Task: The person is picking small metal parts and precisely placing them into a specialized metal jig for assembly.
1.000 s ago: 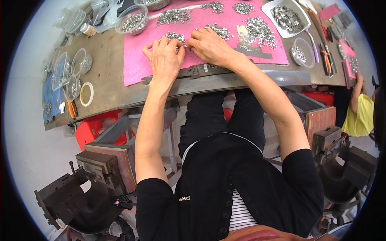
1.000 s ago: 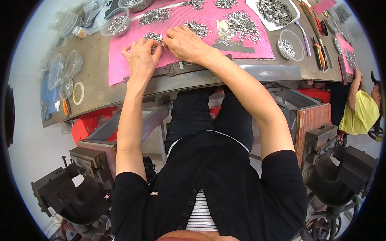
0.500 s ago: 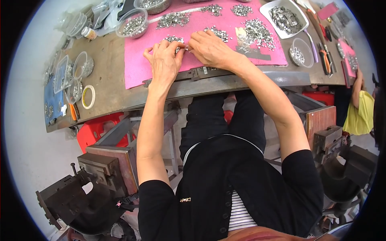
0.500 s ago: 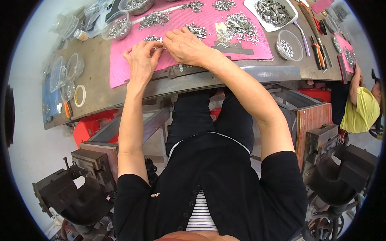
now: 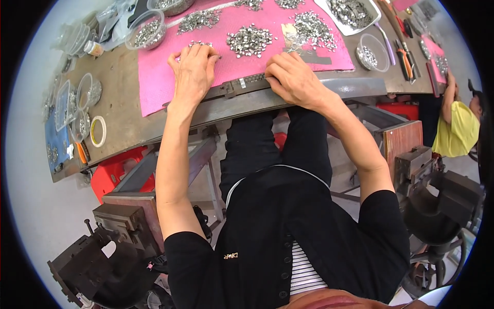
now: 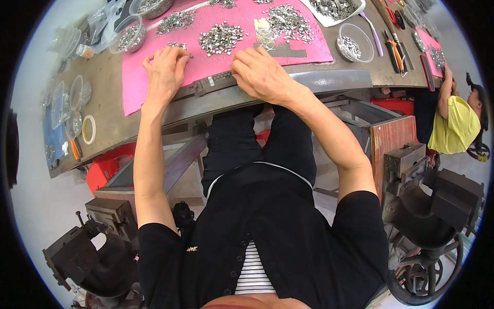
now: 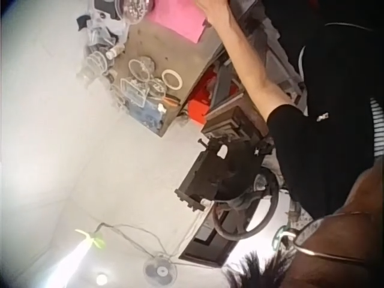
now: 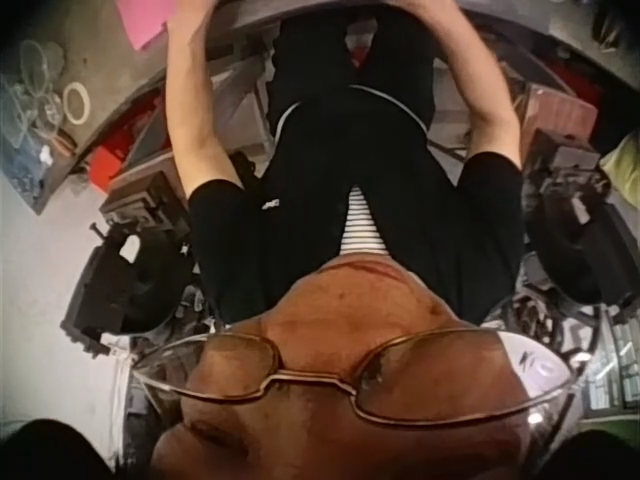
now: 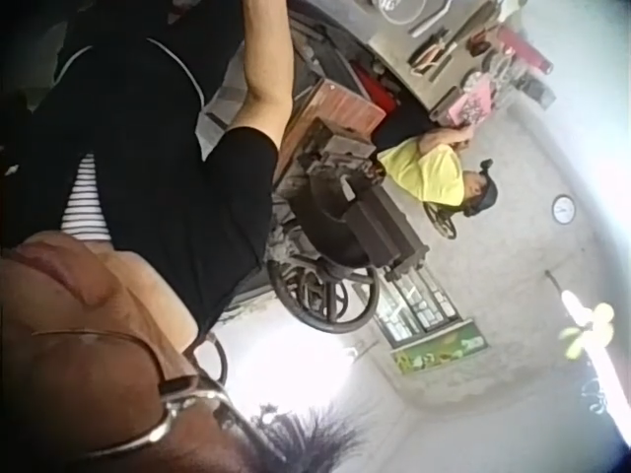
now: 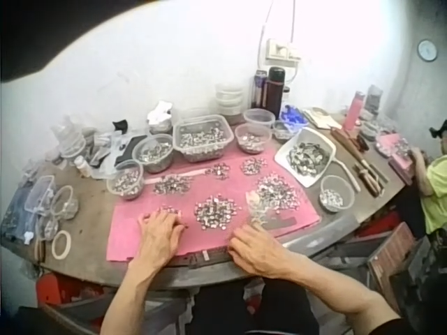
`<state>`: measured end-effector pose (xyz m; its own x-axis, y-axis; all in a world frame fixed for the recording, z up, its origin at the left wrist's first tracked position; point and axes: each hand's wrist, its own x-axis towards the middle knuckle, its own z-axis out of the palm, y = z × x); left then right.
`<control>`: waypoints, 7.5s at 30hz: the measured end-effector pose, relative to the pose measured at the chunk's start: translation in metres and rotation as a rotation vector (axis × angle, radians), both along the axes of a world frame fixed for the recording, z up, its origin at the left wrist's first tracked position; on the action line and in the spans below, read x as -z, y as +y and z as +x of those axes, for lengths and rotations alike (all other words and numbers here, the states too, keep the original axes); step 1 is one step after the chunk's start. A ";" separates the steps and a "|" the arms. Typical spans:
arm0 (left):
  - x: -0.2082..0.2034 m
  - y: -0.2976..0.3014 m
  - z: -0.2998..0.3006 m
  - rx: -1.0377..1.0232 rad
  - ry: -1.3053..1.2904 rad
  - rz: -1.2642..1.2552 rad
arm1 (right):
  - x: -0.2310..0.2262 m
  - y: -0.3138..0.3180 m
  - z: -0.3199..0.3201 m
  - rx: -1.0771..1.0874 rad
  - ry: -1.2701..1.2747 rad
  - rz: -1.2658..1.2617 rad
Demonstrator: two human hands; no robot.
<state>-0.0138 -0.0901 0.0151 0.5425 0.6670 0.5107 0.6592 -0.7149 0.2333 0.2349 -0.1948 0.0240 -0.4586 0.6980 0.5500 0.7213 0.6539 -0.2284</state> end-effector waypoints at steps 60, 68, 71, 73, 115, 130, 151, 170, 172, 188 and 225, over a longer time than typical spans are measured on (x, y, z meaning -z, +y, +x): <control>0.005 -0.115 0.030 0.103 -0.172 -0.078 | 0.011 -0.007 0.004 0.138 0.332 -0.083; 0.015 -0.125 0.036 0.020 -0.167 -0.090 | 0.006 0.016 -0.011 0.125 0.268 -0.016; 0.015 -0.124 0.039 0.025 -0.154 -0.082 | 0.003 0.035 -0.023 0.090 0.261 -0.018; 0.016 -0.123 0.037 0.029 -0.165 -0.084 | 0.006 0.051 -0.036 0.065 0.188 -0.062; -0.003 -0.025 -0.015 -0.092 -0.087 -0.155 | 0.008 0.099 -0.063 0.054 -0.091 -0.189; -0.004 -0.036 -0.016 -0.130 -0.041 -0.136 | -0.015 0.069 -0.028 0.016 0.050 -0.125; 0.004 -0.070 0.051 0.012 -0.248 -0.045 | 0.002 -0.015 0.020 0.107 0.087 0.032; 0.021 -0.071 0.067 0.009 -0.557 -0.009 | -0.034 -0.025 0.256 0.685 -0.257 -0.558; 0.021 -0.073 0.062 -0.006 -0.535 -0.004 | -0.029 -0.020 0.242 0.678 -0.192 -0.494; 0.023 -0.075 0.060 -0.006 -0.476 0.004 | -0.044 -0.033 0.199 0.678 0.080 -0.179; 0.023 -0.085 0.034 -0.012 -0.230 -0.029 | 0.008 -0.027 0.102 0.451 0.295 -0.196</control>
<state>0.0201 -0.1753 -0.0080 0.4060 0.6884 0.6010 0.5943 -0.6985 0.3987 0.3369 -0.2221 0.0160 0.0618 0.8909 0.4500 0.8064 0.2211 -0.5485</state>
